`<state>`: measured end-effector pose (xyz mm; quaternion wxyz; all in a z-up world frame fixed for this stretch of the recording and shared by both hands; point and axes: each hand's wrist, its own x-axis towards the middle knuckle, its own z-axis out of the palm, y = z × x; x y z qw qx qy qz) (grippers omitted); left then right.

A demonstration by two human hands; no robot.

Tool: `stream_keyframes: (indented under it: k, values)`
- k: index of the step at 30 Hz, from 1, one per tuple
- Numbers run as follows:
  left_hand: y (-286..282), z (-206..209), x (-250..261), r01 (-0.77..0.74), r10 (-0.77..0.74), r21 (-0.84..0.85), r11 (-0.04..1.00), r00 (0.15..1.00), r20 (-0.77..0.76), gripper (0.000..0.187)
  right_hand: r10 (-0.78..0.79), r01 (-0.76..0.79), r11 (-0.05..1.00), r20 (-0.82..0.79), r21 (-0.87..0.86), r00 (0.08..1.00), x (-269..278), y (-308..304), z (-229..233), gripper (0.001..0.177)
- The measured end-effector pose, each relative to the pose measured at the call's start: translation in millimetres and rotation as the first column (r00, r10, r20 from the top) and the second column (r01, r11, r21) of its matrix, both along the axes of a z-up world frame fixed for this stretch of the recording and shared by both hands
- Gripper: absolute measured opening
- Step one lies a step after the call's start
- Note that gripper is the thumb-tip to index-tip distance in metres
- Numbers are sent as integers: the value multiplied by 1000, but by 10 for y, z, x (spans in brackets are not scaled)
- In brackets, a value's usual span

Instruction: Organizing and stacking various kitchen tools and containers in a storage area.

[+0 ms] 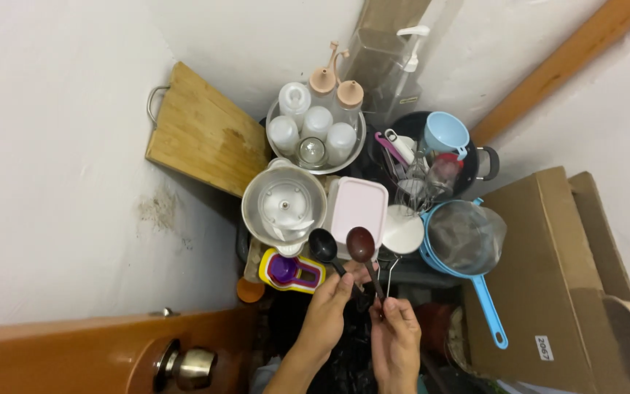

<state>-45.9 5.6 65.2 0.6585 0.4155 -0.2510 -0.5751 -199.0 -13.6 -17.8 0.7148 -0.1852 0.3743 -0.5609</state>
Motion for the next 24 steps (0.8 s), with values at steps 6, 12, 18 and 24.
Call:
stream_keyframes:
  k: [6, 12, 18, 24]
  values:
    - [282, 78, -104, 207, -213, -78, 975, 975, -69, 50, 65, -51, 995, -166, 88, 984, -41, 229, 513, 1]
    - [490, 185, -264, 308, -310, -112, 945, 951, 1, 48, 91, -80, 995, -181, 66, 979, -388, 398, 372, 6]
    - [590, 56, -293, 363, -372, -146, 920, 928, -36, 39, 249, -228, 966, -200, 121, 948, -362, 495, 830, 12]
    - [686, 172, -145, 472, -475, -146, 869, 880, 21, 38, 431, -400, 891, -125, 215, 894, -404, 546, 745, 30]
